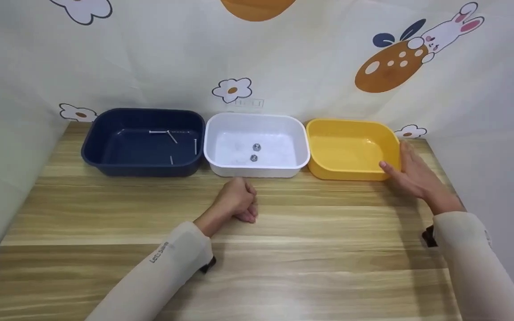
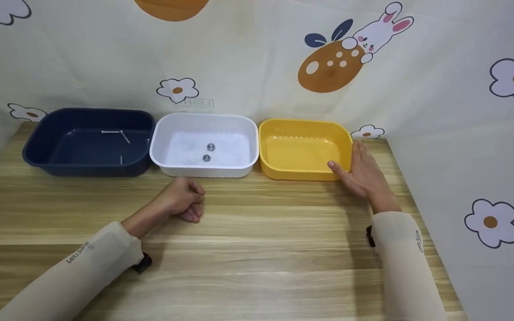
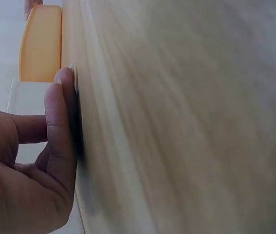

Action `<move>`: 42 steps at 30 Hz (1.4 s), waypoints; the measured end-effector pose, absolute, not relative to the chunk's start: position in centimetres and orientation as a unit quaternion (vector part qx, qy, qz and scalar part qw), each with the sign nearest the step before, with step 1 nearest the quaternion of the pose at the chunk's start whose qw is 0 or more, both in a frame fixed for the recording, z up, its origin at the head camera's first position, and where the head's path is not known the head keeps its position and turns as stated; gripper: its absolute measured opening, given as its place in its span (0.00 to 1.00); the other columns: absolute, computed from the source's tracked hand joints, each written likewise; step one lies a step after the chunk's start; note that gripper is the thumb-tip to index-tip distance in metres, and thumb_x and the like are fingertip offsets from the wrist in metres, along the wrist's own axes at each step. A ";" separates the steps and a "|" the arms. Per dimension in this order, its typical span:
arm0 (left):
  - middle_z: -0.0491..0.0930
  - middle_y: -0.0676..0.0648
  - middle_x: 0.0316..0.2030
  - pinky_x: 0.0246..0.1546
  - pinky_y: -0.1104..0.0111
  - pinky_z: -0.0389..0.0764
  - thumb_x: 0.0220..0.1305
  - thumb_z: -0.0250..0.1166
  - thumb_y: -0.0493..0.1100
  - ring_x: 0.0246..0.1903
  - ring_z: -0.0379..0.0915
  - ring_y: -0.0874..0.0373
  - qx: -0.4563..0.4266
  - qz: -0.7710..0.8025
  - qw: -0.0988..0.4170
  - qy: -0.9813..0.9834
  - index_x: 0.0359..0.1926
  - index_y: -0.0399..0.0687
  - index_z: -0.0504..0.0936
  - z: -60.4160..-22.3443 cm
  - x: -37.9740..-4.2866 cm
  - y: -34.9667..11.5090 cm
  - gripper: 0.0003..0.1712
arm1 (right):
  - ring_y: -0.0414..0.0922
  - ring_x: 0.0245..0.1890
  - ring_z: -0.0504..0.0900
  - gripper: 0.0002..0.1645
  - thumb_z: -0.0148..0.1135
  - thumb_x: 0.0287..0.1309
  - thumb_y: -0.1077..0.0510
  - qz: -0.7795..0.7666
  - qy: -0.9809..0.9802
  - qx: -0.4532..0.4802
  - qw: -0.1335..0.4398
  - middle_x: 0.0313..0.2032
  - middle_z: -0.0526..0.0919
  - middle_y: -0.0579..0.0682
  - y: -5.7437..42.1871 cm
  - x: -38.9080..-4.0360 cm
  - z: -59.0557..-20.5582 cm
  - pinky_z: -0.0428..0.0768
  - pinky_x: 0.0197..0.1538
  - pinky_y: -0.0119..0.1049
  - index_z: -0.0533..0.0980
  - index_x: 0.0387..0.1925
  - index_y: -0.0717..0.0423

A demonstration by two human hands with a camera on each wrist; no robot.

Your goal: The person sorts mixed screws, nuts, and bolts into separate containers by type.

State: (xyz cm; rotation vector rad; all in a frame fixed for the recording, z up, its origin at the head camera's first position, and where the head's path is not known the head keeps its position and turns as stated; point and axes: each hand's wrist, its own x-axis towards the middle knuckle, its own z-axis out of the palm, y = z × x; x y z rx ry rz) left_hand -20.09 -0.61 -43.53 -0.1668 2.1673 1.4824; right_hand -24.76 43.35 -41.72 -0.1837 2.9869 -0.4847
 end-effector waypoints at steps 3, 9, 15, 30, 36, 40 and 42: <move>0.78 0.35 0.16 0.15 0.60 0.78 0.62 0.50 0.30 0.12 0.76 0.47 -0.067 0.543 0.254 0.798 0.34 0.32 0.74 -43.6 -20.2 -0.6 0.06 | 0.61 0.66 0.35 0.55 0.39 0.60 0.31 -0.160 0.984 -0.058 0.055 0.67 0.29 0.64 43.3 -24.8 -41.6 0.39 0.62 0.59 0.25 0.67 0.60; 0.78 0.36 0.16 0.15 0.61 0.78 0.60 0.51 0.30 0.13 0.76 0.47 -0.058 0.545 0.256 0.796 0.33 0.32 0.75 -43.7 -20.1 -0.3 0.06 | 0.61 0.66 0.34 0.55 0.38 0.60 0.31 -0.161 0.984 -0.052 0.058 0.67 0.28 0.64 43.8 -24.3 -41.6 0.39 0.62 0.59 0.25 0.67 0.60; 0.78 0.36 0.16 0.16 0.61 0.78 0.60 0.50 0.29 0.13 0.77 0.47 -0.046 0.532 0.255 0.806 0.29 0.30 0.76 -43.7 -19.9 -0.2 0.08 | 0.61 0.66 0.35 0.55 0.39 0.60 0.31 -0.161 0.984 -0.053 0.050 0.67 0.29 0.64 44.0 -24.2 -42.0 0.40 0.62 0.59 0.25 0.67 0.59; 0.78 0.38 0.15 0.17 0.61 0.79 0.62 0.47 0.31 0.13 0.77 0.48 0.021 0.516 0.265 0.814 0.33 0.31 0.78 -41.6 -18.5 3.2 0.12 | 0.60 0.66 0.33 0.55 0.39 0.60 0.32 -0.165 0.983 -0.052 0.058 0.67 0.30 0.66 44.0 -24.3 -42.4 0.38 0.62 0.57 0.27 0.67 0.63; 0.78 0.37 0.16 0.20 0.58 0.79 0.64 0.51 0.34 0.13 0.77 0.49 0.032 0.577 0.256 0.775 0.35 0.34 0.73 -38.6 -18.9 6.9 0.07 | 0.59 0.66 0.32 0.55 0.38 0.60 0.31 -0.164 0.983 -0.051 0.058 0.67 0.28 0.63 43.9 -24.4 -42.2 0.37 0.62 0.58 0.26 0.67 0.61; 0.78 0.40 0.14 0.18 0.61 0.79 0.64 0.51 0.35 0.13 0.77 0.50 0.028 0.591 0.227 0.774 0.31 0.39 0.73 -37.4 -20.1 9.1 0.06 | 0.59 0.66 0.33 0.55 0.38 0.60 0.31 -0.167 0.983 -0.057 0.051 0.67 0.29 0.63 43.7 -24.5 -42.1 0.38 0.62 0.57 0.26 0.67 0.61; 0.78 0.42 0.14 0.16 0.63 0.79 0.65 0.52 0.36 0.13 0.77 0.51 0.027 0.592 0.213 0.777 0.31 0.40 0.74 -37.1 -20.9 10.1 0.07 | 0.59 0.66 0.33 0.55 0.38 0.60 0.31 -0.169 0.983 -0.058 0.050 0.67 0.28 0.62 43.6 -24.6 -42.1 0.38 0.62 0.57 0.26 0.67 0.60</move>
